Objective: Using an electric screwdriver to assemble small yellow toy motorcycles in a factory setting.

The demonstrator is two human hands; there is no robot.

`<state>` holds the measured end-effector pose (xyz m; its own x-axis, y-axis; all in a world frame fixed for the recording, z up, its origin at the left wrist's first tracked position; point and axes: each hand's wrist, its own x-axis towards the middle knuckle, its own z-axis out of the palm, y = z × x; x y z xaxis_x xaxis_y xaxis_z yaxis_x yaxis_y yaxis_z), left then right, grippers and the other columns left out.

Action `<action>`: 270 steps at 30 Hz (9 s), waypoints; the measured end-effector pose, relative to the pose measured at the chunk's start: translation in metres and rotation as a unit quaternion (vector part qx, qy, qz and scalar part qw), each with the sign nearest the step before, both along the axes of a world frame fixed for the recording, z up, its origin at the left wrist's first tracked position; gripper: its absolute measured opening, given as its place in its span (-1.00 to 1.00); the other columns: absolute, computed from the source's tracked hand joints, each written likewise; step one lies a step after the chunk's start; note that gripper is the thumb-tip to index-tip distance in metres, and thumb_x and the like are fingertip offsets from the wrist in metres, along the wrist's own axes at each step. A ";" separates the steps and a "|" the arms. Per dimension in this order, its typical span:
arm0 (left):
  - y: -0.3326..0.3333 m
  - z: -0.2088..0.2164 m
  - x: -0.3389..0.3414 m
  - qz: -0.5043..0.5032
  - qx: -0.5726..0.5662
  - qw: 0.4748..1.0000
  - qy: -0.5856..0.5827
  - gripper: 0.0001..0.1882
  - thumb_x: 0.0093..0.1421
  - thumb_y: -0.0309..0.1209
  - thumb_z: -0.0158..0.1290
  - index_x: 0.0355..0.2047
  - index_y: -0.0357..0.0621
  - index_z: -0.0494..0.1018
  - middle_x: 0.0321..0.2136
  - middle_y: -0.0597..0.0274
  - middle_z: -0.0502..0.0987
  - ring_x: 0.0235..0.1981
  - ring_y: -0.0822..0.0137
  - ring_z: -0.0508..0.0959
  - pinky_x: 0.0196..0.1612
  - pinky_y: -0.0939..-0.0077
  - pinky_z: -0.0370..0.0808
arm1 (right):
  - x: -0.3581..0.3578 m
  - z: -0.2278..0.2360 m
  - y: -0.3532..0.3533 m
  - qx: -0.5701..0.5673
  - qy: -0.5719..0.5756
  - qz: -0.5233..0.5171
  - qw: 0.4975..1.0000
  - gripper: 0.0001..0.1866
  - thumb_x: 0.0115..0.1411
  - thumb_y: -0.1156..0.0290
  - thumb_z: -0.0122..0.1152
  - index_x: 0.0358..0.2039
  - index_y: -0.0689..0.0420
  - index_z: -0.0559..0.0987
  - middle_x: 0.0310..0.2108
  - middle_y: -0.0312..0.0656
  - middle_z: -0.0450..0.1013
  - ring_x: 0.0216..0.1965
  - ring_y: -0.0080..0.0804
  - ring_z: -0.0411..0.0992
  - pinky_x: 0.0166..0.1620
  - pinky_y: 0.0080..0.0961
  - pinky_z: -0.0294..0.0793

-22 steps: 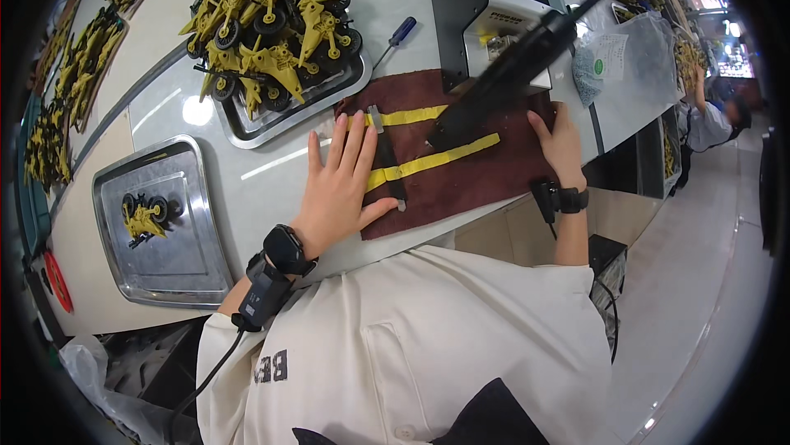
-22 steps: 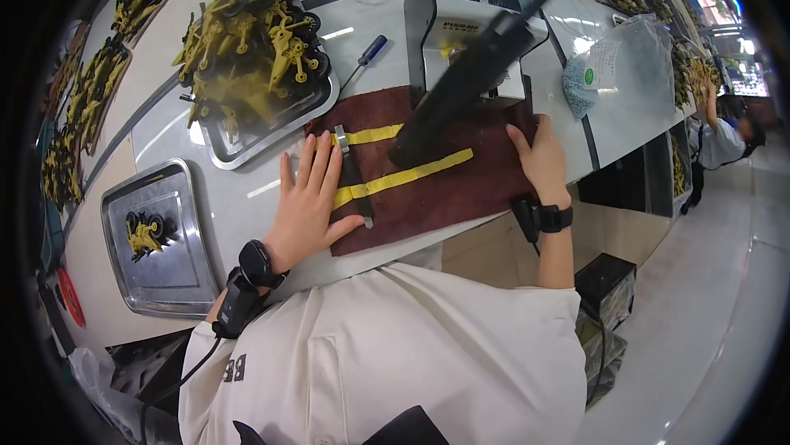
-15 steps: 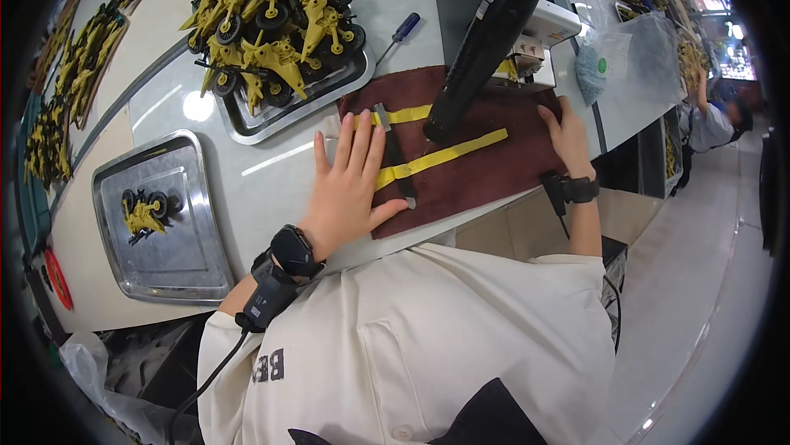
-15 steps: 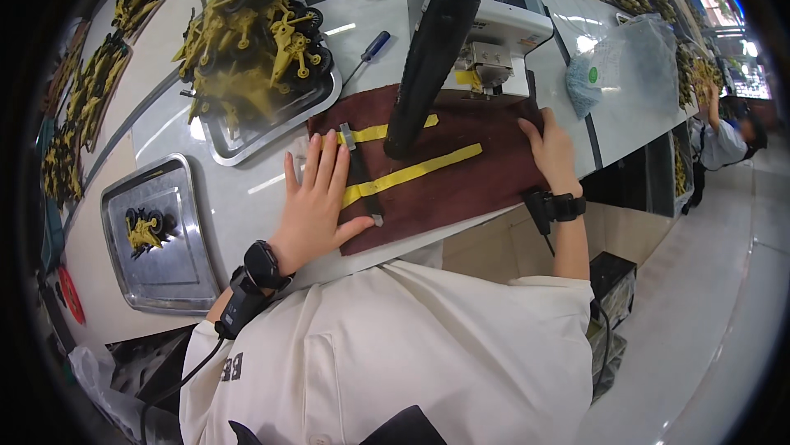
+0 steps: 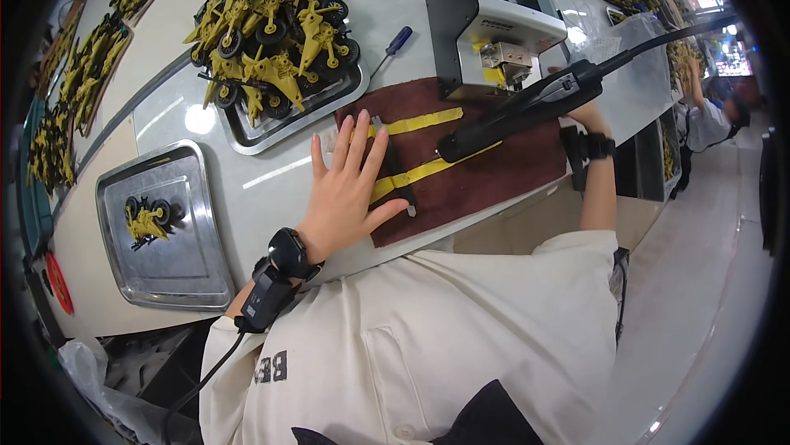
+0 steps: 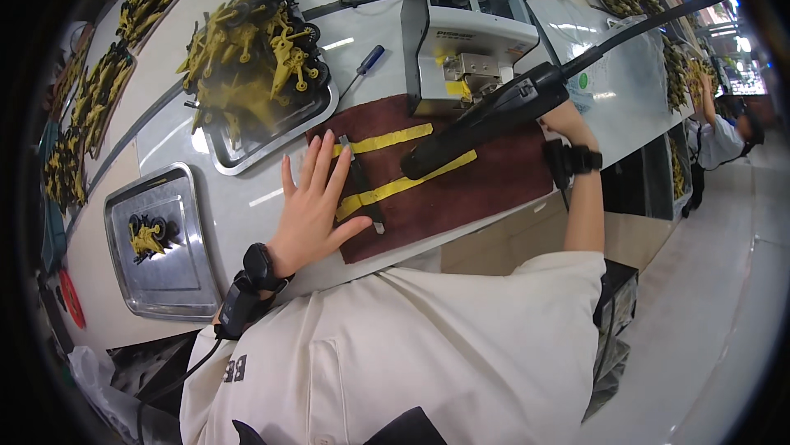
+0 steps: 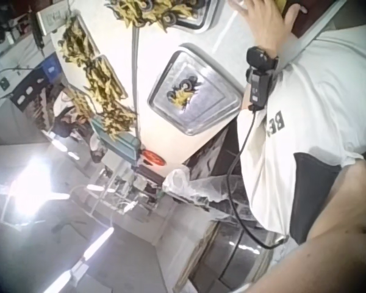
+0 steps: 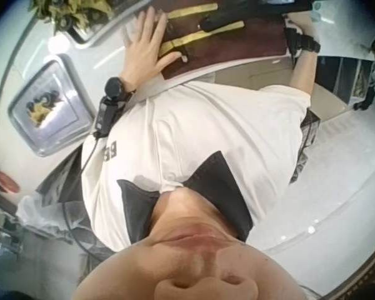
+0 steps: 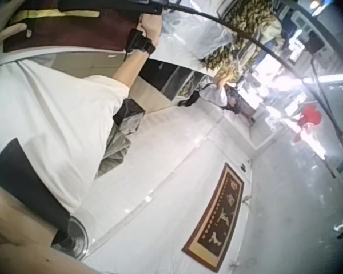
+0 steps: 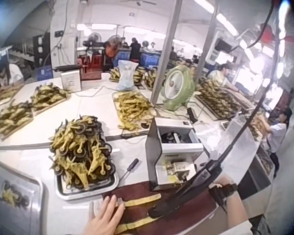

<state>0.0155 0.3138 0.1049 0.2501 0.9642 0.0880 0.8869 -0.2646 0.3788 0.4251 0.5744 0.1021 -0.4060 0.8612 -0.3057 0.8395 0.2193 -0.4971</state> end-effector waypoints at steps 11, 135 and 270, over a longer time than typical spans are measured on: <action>0.008 -0.013 0.000 0.006 -0.020 1.000 0.015 0.04 0.02 0.24 -0.05 0.26 -0.29 -0.09 0.29 -0.11 -0.13 0.32 0.00 -0.15 0.21 -0.22 -0.33 | -0.061 0.008 -0.003 0.106 0.048 0.004 0.993 -0.73 0.06 0.44 0.08 -0.24 0.32 0.45 -0.29 0.05 0.50 -0.24 -0.16 0.47 -0.16 -0.39 0.40; 0.031 -0.015 0.007 -0.020 0.042 0.989 -0.142 -0.03 -0.27 -0.02 0.21 0.17 -0.08 0.14 0.22 0.12 0.12 0.20 -0.06 0.09 0.22 -0.07 -0.15 | -0.240 0.083 -0.169 0.095 0.680 -0.041 0.726 0.00 -0.10 -0.52 -0.08 0.00 0.19 0.19 -0.67 -0.19 0.30 -0.72 -0.39 0.26 -0.56 -0.43 0.29; 0.037 -0.015 0.011 -0.021 0.044 0.988 -0.144 -0.07 -0.31 -0.04 0.21 0.15 0.02 0.21 0.17 0.12 0.20 0.24 0.00 0.08 0.21 -0.06 -0.09 | -0.208 0.135 -0.123 0.353 0.629 -0.182 0.669 -0.16 0.06 -0.43 -0.24 0.00 0.12 0.23 -0.71 -0.23 0.30 -0.74 -0.46 0.22 -0.57 -0.49 0.30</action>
